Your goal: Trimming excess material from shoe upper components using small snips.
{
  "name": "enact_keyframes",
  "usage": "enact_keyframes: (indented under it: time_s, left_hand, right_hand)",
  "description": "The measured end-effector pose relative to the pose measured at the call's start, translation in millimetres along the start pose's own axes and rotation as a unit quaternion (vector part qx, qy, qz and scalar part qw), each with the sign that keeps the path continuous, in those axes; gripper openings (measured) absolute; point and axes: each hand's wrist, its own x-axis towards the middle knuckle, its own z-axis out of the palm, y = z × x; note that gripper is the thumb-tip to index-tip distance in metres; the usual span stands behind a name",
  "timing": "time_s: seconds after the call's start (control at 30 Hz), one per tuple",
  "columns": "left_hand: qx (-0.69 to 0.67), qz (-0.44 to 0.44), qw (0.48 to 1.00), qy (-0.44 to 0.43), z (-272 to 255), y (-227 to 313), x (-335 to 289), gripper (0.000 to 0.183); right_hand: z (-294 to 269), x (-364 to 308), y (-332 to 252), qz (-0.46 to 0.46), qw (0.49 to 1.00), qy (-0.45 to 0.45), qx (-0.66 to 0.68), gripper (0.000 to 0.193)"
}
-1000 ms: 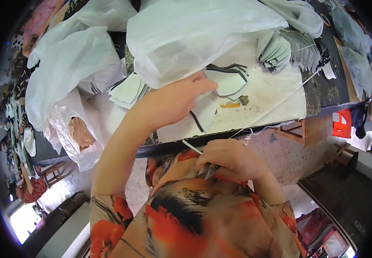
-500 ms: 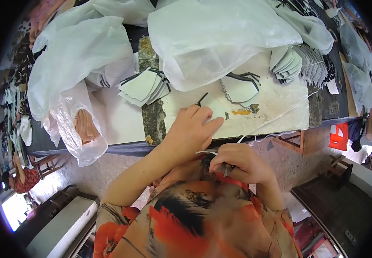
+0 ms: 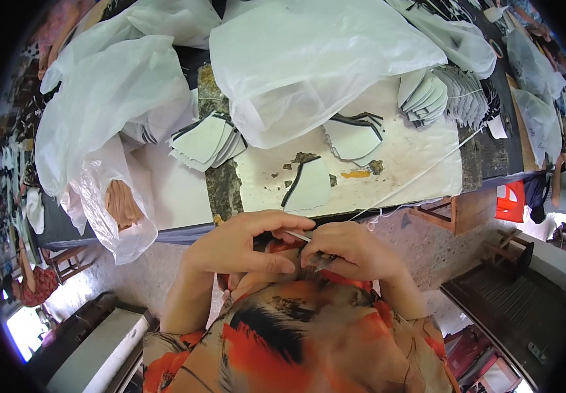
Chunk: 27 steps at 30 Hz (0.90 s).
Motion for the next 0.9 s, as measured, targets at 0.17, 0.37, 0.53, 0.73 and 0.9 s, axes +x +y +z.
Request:
enact_keyframes:
  time_s: [0.17, 0.37, 0.53, 0.73, 0.9]
  left_hand:
    - [-0.066, -0.11, 0.991, 0.046, 3, -14, 3, 0.022]
    - [-0.039, -0.103, 0.989, 0.101, 8, -8, -1, 0.015]
    - [0.0, -0.056, 0.988, 0.142, 15, -9, 2, 0.015]
    - [0.366, 0.151, 0.88, 0.263, 40, -45, 15, 0.042]
    - [0.463, 0.104, 0.842, 0.257, 60, -42, 20, 0.05]
  right_hand:
    - [4, 6, 0, -0.016, 0.999, 0.028, -0.008, 0.021]
    - [9, 12, -13, 0.077, 0.988, 0.121, 0.062, 0.02]
    - [5, 12, -17, 0.291, 0.94, 0.14, 0.106, 0.019]
    - [11, -2, -11, 0.276, 0.89, 0.258, 0.256, 0.006]
    - [15, -11, -9, 0.236, 0.891, 0.257, 0.289, 0.002]
